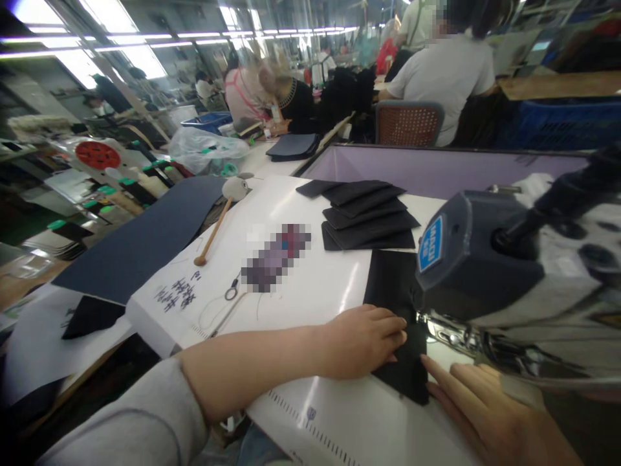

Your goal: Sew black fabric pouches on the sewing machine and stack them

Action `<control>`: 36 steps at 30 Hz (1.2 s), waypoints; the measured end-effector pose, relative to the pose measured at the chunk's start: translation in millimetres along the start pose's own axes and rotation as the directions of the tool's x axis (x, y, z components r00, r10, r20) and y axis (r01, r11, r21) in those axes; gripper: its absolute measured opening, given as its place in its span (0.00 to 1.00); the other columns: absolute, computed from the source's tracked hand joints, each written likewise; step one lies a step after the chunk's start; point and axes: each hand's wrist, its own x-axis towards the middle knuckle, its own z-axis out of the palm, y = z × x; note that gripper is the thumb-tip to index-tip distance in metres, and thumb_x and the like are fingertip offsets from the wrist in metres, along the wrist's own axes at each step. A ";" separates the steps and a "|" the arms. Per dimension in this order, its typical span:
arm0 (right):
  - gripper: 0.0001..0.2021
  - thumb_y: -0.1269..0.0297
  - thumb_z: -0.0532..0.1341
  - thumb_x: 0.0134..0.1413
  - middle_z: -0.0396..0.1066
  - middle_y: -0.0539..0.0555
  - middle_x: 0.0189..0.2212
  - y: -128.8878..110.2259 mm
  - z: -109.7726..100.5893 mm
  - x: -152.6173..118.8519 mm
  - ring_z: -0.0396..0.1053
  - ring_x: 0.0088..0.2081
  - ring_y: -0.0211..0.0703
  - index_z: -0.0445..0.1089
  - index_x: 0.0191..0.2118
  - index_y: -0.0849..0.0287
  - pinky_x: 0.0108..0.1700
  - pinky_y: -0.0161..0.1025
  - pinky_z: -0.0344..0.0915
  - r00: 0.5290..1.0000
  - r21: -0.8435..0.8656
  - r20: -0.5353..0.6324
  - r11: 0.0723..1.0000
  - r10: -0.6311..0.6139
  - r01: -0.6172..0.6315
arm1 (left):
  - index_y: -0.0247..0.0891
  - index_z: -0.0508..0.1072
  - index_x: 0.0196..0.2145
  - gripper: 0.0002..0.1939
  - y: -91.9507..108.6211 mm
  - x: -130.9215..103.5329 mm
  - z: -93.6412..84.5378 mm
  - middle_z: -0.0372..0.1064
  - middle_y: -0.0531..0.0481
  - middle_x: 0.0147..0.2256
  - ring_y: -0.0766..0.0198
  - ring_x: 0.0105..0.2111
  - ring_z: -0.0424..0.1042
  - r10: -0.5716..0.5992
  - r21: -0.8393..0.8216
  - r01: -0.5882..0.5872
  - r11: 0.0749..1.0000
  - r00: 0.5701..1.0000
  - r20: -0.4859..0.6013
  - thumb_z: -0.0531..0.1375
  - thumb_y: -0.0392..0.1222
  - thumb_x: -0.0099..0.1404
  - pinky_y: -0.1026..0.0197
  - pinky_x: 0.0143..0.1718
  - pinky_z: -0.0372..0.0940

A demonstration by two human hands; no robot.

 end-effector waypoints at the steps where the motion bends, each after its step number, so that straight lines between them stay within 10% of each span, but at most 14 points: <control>1: 0.14 0.60 0.50 0.58 0.70 0.52 0.29 -3.7 -2.4 4.0 0.69 0.31 0.36 0.68 0.44 0.56 0.28 0.29 0.63 0.999 -0.012 0.025 0.999 -0.038 0.038 | 0.28 0.66 0.44 0.15 0.0 0.2 0.0 0.63 0.43 0.46 0.59 0.45 0.62 0.001 -0.001 -0.001 1.000 1.000 0.004 0.52 0.42 0.64 0.60 0.42 0.60; 10: 0.13 0.66 0.49 0.59 0.64 0.51 0.21 -23.8 -20.0 20.6 0.62 0.22 0.35 0.69 0.41 0.64 0.24 0.34 0.57 0.974 -0.040 0.214 0.996 -0.069 0.080 | 0.30 0.65 0.45 0.14 -0.8 0.8 3.4 0.63 0.43 0.48 0.59 0.47 0.63 -0.011 0.018 0.011 1.000 1.000 -0.011 0.53 0.41 0.64 0.59 0.45 0.59; 26: 0.14 0.64 0.47 0.61 0.66 0.50 0.22 -16.5 -8.0 13.8 0.65 0.22 0.33 0.67 0.43 0.61 0.22 0.31 0.59 0.992 0.024 0.086 0.996 -0.093 0.091 | 0.31 0.68 0.37 0.13 7.4 17.0 -16.4 0.65 0.45 0.36 0.59 0.35 0.65 -0.016 0.091 0.004 0.996 0.991 0.131 0.55 0.46 0.62 0.59 0.33 0.62; 36: 0.14 0.66 0.48 0.59 0.65 0.51 0.22 -23.4 -18.6 22.8 0.63 0.24 0.37 0.69 0.41 0.62 0.25 0.35 0.54 0.970 -0.009 0.241 1.000 0.022 -0.021 | 0.28 0.67 0.42 0.14 7.1 12.6 -4.0 0.64 0.42 0.45 0.58 0.46 0.62 0.004 0.064 -0.008 0.998 0.998 0.066 0.55 0.42 0.62 0.59 0.48 0.58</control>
